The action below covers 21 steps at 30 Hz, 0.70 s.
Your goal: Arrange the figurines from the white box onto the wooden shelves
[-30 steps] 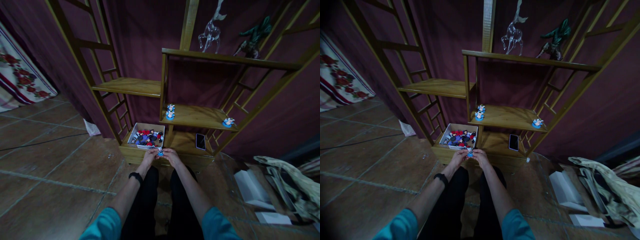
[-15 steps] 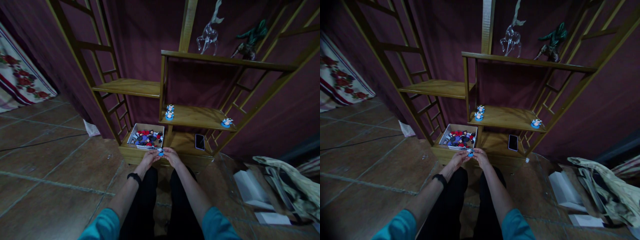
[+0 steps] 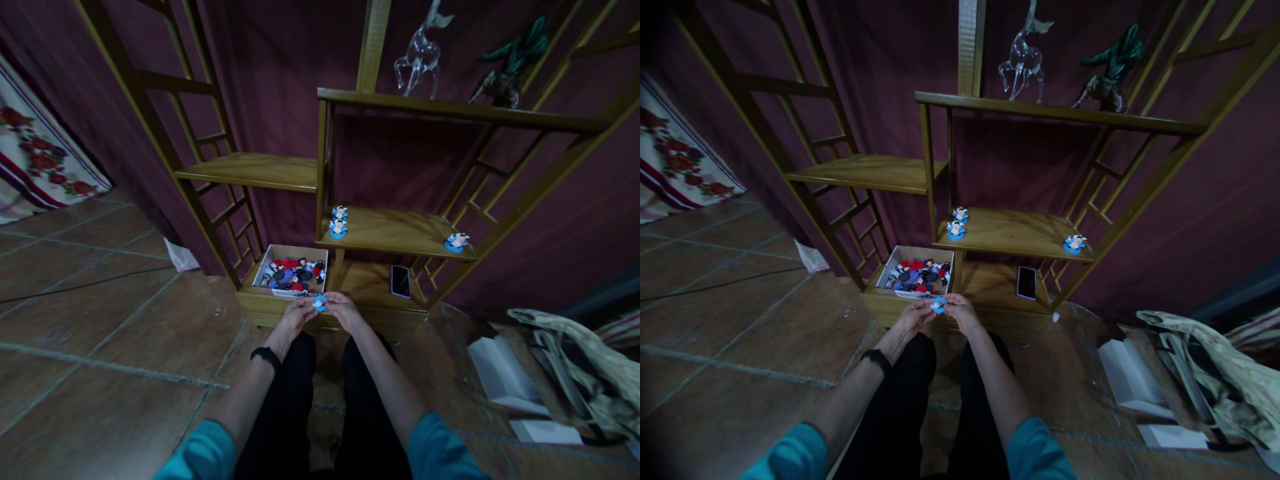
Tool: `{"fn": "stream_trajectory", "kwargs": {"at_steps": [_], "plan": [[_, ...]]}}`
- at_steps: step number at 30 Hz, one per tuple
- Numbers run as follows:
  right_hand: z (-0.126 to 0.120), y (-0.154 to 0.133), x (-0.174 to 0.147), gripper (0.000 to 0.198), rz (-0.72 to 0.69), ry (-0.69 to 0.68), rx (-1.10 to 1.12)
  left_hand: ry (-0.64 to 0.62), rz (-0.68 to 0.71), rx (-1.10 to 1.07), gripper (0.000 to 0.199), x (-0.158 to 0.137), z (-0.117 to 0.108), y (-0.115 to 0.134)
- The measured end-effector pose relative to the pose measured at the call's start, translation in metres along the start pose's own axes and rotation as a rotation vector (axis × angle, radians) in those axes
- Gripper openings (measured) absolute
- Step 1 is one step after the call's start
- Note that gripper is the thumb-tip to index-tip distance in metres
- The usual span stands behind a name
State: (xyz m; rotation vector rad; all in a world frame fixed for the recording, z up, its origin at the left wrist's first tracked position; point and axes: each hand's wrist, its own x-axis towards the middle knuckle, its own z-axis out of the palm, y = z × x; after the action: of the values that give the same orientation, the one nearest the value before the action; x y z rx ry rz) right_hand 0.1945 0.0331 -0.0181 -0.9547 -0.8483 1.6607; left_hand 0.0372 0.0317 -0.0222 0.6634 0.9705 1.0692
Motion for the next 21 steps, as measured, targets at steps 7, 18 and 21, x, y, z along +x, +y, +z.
{"fn": "stream_trajectory", "kwargs": {"at_steps": [7,18,21], "plan": [[-0.002,-0.008,-0.004,0.031,-0.035,-0.045,-0.050,-0.029,0.098,0.030,0.026,-0.005,0.005,0.002],[-0.006,-0.008,-0.007,0.032,-0.057,-0.028,-0.064,-0.097,0.241,0.164,0.026,-0.008,0.012,0.001],[-0.006,-0.008,-0.008,0.031,-0.058,-0.020,-0.082,-0.080,0.309,0.276,0.019,-0.008,0.016,0.001]]}}
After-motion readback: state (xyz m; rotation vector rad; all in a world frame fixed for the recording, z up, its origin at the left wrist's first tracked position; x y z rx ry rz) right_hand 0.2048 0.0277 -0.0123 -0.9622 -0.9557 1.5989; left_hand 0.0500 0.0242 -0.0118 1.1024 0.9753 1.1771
